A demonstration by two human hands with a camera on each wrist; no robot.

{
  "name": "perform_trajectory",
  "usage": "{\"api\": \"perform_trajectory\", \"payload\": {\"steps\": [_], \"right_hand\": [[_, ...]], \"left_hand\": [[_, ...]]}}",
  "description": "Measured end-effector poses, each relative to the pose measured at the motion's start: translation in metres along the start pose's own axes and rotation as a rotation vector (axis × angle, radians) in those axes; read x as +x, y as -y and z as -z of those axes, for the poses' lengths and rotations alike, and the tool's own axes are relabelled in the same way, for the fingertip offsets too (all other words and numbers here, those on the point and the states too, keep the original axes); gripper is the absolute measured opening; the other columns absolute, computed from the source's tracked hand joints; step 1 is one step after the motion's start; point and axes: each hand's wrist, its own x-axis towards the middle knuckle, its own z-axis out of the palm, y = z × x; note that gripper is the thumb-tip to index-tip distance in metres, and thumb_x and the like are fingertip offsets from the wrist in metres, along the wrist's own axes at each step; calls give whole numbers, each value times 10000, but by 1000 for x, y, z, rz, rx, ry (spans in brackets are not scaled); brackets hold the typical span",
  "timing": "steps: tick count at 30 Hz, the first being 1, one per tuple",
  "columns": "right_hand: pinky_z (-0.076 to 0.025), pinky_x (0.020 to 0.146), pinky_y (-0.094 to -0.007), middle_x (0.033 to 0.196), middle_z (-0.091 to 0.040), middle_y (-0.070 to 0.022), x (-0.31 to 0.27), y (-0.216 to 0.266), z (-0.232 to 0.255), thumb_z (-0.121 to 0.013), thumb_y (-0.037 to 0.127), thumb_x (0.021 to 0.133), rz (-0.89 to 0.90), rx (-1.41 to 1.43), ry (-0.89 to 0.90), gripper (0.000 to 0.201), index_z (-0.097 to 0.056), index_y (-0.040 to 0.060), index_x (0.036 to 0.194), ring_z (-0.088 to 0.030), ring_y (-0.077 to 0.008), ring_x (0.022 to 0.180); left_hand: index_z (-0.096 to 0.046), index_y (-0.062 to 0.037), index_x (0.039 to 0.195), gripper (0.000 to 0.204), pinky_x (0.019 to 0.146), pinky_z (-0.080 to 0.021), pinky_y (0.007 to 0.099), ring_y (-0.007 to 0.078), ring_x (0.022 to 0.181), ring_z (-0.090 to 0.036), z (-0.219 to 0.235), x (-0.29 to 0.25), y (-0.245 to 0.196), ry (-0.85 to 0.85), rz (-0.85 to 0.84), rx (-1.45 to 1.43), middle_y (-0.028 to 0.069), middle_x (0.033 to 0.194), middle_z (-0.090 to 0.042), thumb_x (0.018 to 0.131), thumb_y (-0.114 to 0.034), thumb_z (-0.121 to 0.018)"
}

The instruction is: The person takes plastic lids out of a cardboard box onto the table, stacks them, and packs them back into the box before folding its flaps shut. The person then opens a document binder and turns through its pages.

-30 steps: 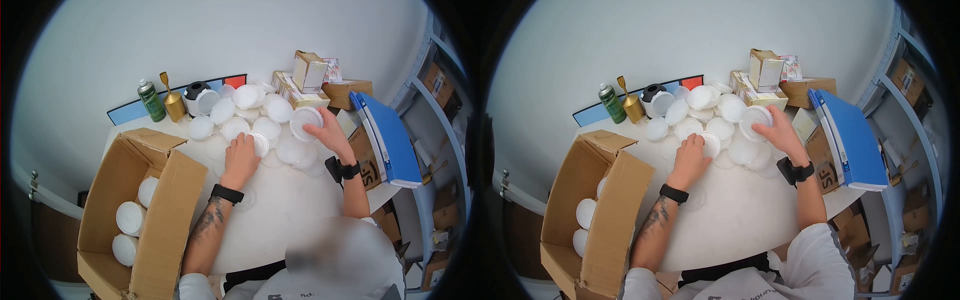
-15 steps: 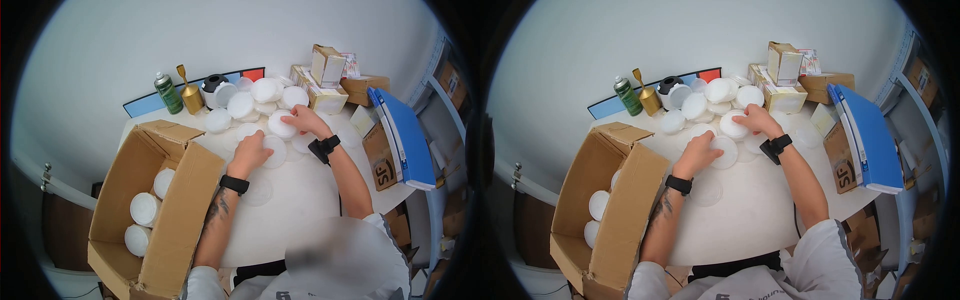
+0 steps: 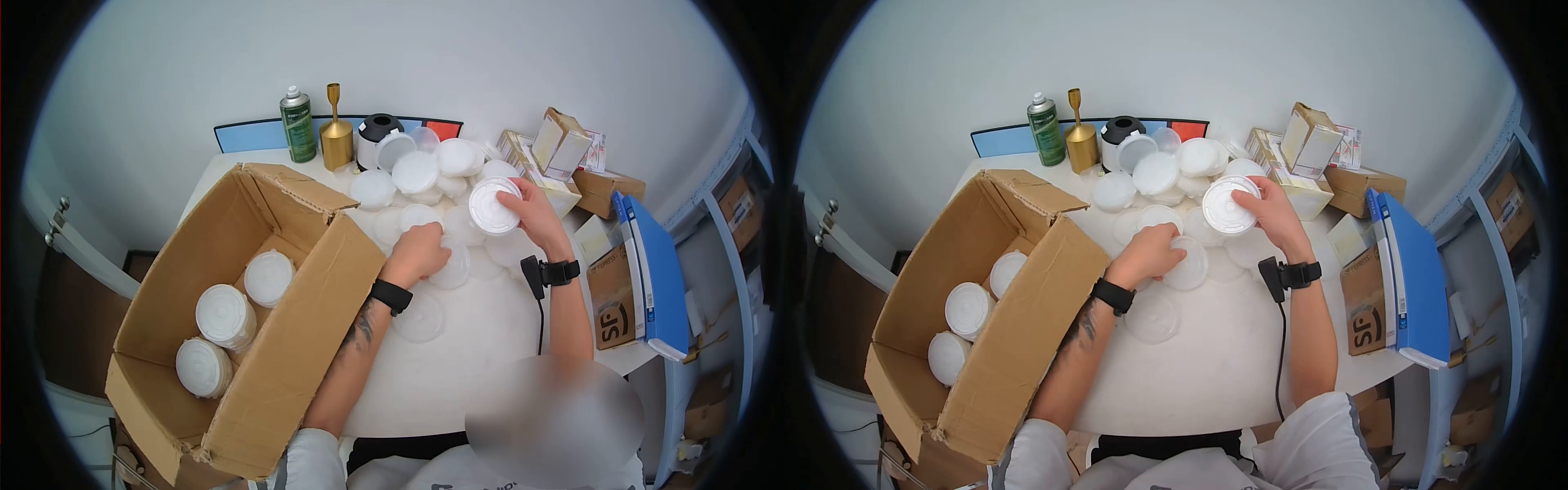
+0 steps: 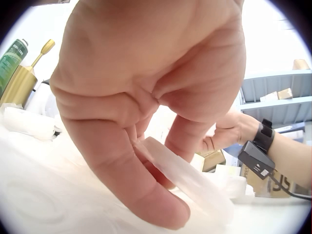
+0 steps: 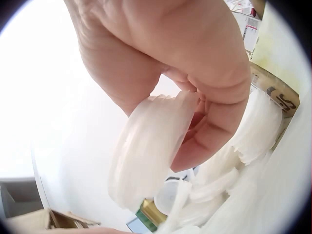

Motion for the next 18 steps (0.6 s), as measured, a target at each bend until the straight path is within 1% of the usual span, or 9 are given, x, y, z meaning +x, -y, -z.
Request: {"api": "perform_trajectory", "payload": {"steps": [1, 3, 4, 5, 6, 8, 9, 13, 18], "right_hand": [[-592, 938, -335, 1257, -713, -135, -5, 4, 2, -744, 247, 982, 4, -7, 4, 545, -562, -48, 1403, -709, -183, 1128], [-592, 955, -308, 1241, -719, -95, -15, 10, 3, -663, 214, 1047, 78, 391, 119, 457, -563, -25, 1423, -699, -130, 1134], [-573, 939, -291, 1228, -719, -78, -20, 13, -6, -633, 219, 1068, 111, 397, 118, 431, -575, -18, 1423, -690, -112, 1101], [-573, 939, -291, 1228, -719, -78, -21, 8, -16, -633, 219, 1068, 114, 399, 118, 431, -575, -18, 1423, -690, -112, 1101], [-558, 935, -286, 1234, -712, -78, -21, -1, -25, -620, 225, 1077, 165, 208, 45, 414, -588, -22, 1407, -678, -107, 1090], [-522, 928, -283, 1239, -695, -79, -16, -23, -45, -589, 244, 1097, 269, -95, -50, 374, -624, -35, 1343, -644, -112, 1071], [-522, 928, -283, 1239, -695, -79, -16, -31, -50, -589, 244, 1097, 265, -86, -59, 374, -624, -35, 1343, -644, -112, 1071], [-538, 924, -318, 1220, -696, -91, -30, -22, -68, -599, 313, 1091, 212, 109, 33, 449, -590, -43, 1364, -650, -139, 1081], [-568, 878, -369, 1191, -697, -129, -53, 6, -57, -763, 251, 978, 280, -54, 41, 491, -539, -34, 1310, -679, -192, 1099]], "left_hand": [[-642, 44, 1104, 342, 689, -609, 427, 368, 689, -743, -1, 2, 1, -7, -3, -5, 258, 988, -743, 910, -224, -727], [-616, 13, 1210, 304, 680, -626, 412, 320, 793, -763, -3, 6, 2, -175, -74, -213, 231, 1074, -738, 990, -197, -626], [-616, 13, 1210, 304, 680, -626, 412, 320, 793, -763, -5, 10, 2, -180, -75, -211, 231, 1074, -738, 990, -197, -626], [-579, 1, 1283, 335, 713, -642, 431, 294, 878, -755, -7, 15, 1, -153, -89, -537, 202, 1163, -713, 1054, -241, -544], [-541, -11, 1356, 371, 746, -659, 450, 269, 963, -746, -11, 19, -1, -119, -100, -862, 173, 1251, -688, 1118, -285, -462], [-518, -29, 1383, 425, 803, -657, 467, 262, 1017, -731, -12, 15, -15, -114, -104, -1005, 143, 1271, -673, 1135, -355, -404], [-495, -47, 1409, 481, 861, -655, 484, 256, 1071, -716, -12, 10, -22, -115, -106, -1153, 114, 1290, -658, 1153, -425, -346], [-563, -57, 1364, 570, 872, -607, 415, 240, 1149, -658, -8, -1, -34, -142, -19, -1223, 123, 1257, -676, 1138, -529, -337], [-686, 3, 1171, 612, 801, -516, 311, 178, 981, -641, -14, 31, 2, -364, -239, -801, 97, 1087, -720, 1126, -535, -398]]}}
